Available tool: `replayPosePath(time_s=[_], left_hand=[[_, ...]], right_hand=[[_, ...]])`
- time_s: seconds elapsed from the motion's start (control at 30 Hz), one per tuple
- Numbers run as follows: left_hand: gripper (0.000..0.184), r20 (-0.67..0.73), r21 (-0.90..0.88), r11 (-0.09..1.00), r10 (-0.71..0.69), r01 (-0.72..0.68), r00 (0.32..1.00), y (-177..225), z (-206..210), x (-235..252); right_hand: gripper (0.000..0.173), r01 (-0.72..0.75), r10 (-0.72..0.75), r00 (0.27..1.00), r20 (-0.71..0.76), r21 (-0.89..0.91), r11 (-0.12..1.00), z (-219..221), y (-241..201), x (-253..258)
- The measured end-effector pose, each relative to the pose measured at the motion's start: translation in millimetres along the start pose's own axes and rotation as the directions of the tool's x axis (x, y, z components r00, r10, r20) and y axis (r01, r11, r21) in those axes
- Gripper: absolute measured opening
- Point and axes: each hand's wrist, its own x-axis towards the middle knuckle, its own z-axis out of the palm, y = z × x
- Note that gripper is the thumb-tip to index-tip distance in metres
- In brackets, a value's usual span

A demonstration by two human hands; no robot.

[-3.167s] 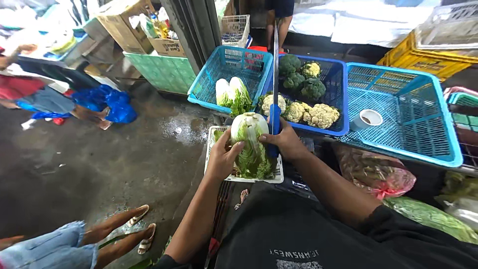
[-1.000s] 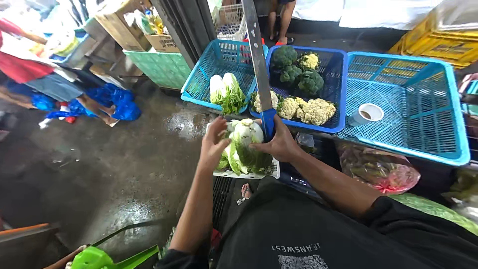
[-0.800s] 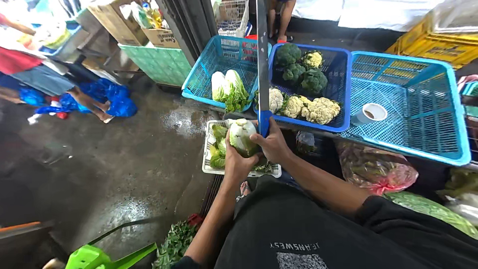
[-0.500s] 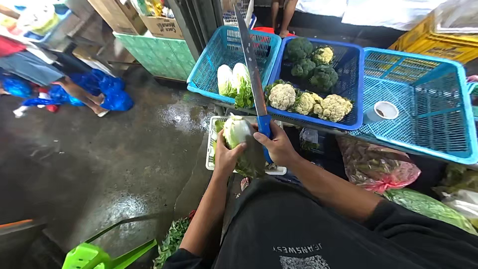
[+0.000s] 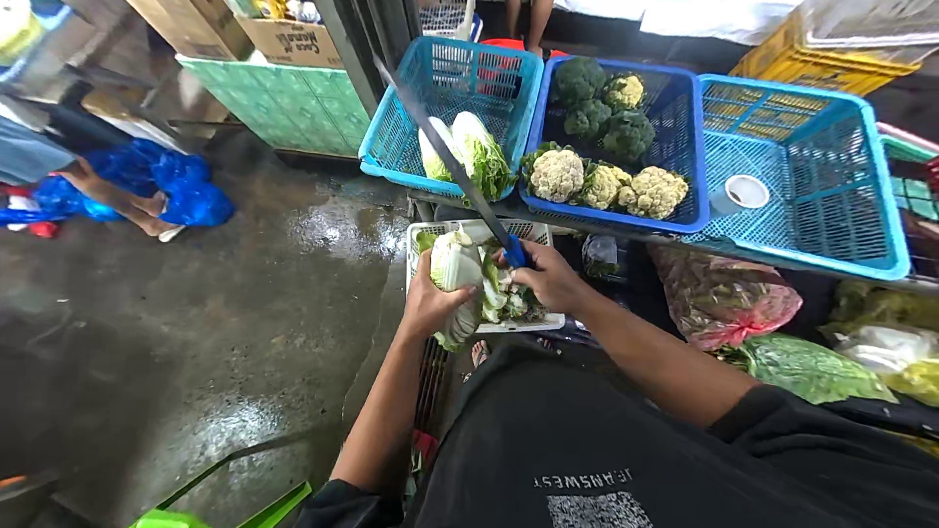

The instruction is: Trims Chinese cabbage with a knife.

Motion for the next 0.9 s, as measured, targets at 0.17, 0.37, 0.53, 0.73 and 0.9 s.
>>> replayPosePath(time_s=[0.17,0.37,0.53,0.73,0.9], left_hand=[[0.097,0.104,0.064,0.992,-0.111,0.105,0.988,-21.6,-9.8,-0.9],[0.101,0.163,0.181,0.968,-0.205,0.175,0.965,-43.0,1.4,4.8],[0.102,0.199,0.215,0.952,-0.261,0.218,0.945,-48.4,4.9,4.7],[0.101,0.205,0.296,0.928,-0.292,0.225,0.934,-51.0,5.7,7.5],[0.098,0.187,0.337,0.913,-0.305,0.231,0.934,-50.4,8.4,8.7]], right_hand=[[0.026,-0.151,0.142,0.988,-0.057,-0.224,0.963,4.9,31.1,-11.6],[0.070,-0.331,0.358,0.934,0.016,-0.341,0.880,26.8,56.7,-18.1],[0.072,-0.350,0.391,0.920,0.033,-0.380,0.856,29.8,69.4,-24.6],[0.075,-0.378,0.423,0.906,0.027,-0.399,0.835,37.5,82.5,-26.6],[0.075,-0.399,0.446,0.895,0.022,-0.410,0.820,39.1,90.0,-27.7]])
